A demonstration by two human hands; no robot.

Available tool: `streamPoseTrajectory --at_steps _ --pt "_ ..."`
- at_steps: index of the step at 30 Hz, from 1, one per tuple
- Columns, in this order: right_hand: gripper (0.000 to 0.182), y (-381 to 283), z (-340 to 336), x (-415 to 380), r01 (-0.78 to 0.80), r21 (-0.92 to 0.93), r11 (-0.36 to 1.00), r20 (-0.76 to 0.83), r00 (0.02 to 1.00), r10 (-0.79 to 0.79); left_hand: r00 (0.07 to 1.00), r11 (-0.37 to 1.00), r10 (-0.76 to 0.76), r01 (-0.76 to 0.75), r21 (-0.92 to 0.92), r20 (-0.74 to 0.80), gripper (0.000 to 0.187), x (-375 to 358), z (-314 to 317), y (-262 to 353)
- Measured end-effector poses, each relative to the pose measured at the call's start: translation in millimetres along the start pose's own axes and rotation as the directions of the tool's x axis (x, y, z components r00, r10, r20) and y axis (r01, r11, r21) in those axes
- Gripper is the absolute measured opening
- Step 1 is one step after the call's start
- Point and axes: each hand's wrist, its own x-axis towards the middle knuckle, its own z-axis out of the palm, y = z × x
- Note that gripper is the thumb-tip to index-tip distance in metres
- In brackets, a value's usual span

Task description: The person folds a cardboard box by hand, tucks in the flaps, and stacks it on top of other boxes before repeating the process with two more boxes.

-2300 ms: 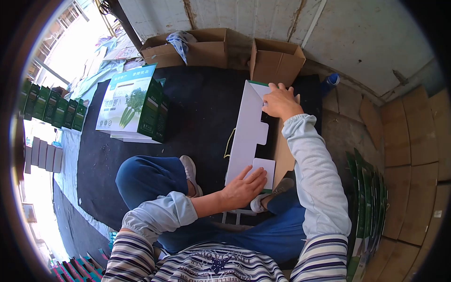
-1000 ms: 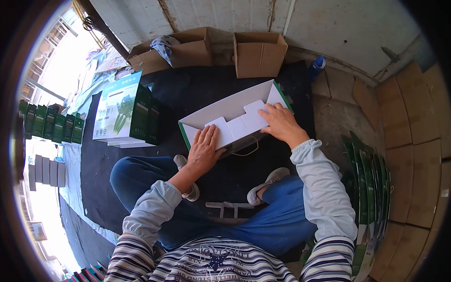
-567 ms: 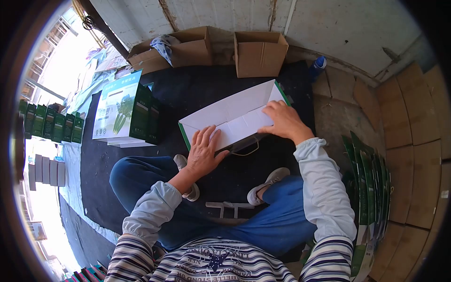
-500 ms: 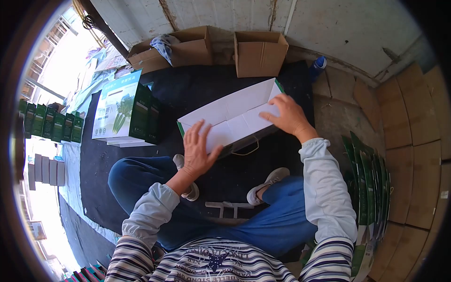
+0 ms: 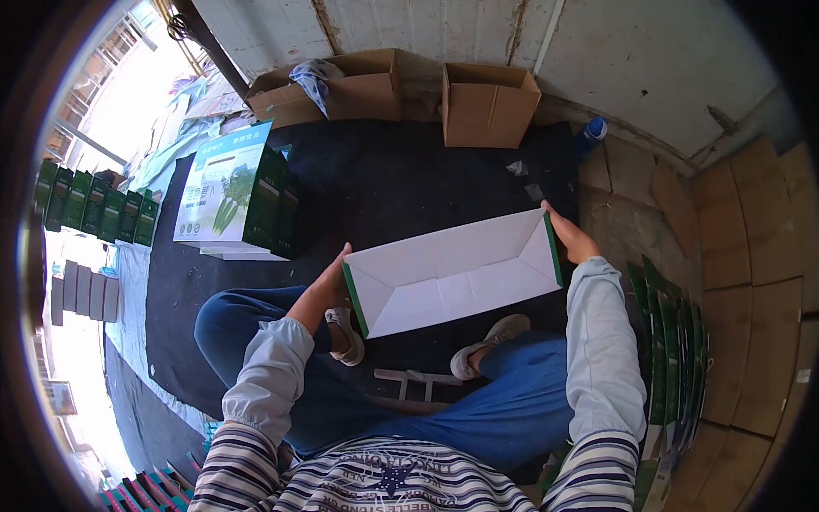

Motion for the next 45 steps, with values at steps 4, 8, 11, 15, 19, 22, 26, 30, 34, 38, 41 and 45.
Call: streamPoseTrajectory --at_steps 4,8,11,15,19,22,26,30,34,38,41,45 --pt "0.061 -10 -15 -21 -0.019 0.202 0.979 0.286 0.957 -0.040 0.993 0.955 0.095 -0.070 -0.287 0.072 0.061 14 0 1" --pt "0.051 -37 -22 -70 0.332 0.245 0.911 0.258 0.883 -0.392 0.833 0.833 0.545 -0.523 -0.182 0.098 0.050 -3 0 19" --pt "0.060 -41 -28 -63 0.405 0.377 0.833 0.233 0.829 -0.508 0.757 0.739 0.653 -0.638 -0.215 -0.001 0.069 -15 -6 31" --pt "0.071 -36 -10 -60 0.238 0.364 0.901 0.165 0.935 -0.314 0.772 0.744 0.616 -0.635 -0.208 -0.153 0.084 -31 -4 35" --pt "0.081 6 9 -48 0.269 0.147 0.952 0.160 0.943 -0.291 0.697 0.697 0.716 -0.712 0.085 -0.036 0.074 -11 -13 9" --pt "0.083 12 18 -41 0.081 0.024 0.996 0.265 0.961 -0.085 0.792 0.793 0.609 -0.607 0.054 -0.033 0.067 -22 -4 4" --pt "0.085 34 19 -29 -0.042 -0.124 0.991 0.326 0.942 0.080 0.838 0.838 0.546 -0.545 0.029 -0.003 0.052 31 -36 -18" --pt "0.076 38 21 -28 0.083 -0.334 0.939 0.264 0.964 0.009 0.586 0.466 0.809 -0.674 0.573 0.032 0.046 44 -33 -26" --pt "0.068 16 23 -37 0.199 -0.528 0.826 0.208 0.973 -0.101 0.481 0.103 0.873 -0.334 0.937 0.076 0.056 22 -23 -8" --pt "0.068 21 17 -33 0.441 -0.662 0.606 0.259 0.893 -0.367 0.381 0.156 0.924 -0.350 0.924 -0.011 0.058 -7 2 5" --pt "0.071 15 20 -42 0.462 -0.754 0.468 0.333 0.882 -0.334 0.461 0.315 0.878 -0.353 0.881 -0.129 0.061 -25 19 8" --pt "0.066 5 41 -53 0.373 -0.828 0.418 0.304 0.926 -0.224 0.499 0.460 0.855 -0.602 0.653 -0.142 0.063 4 13 -6"
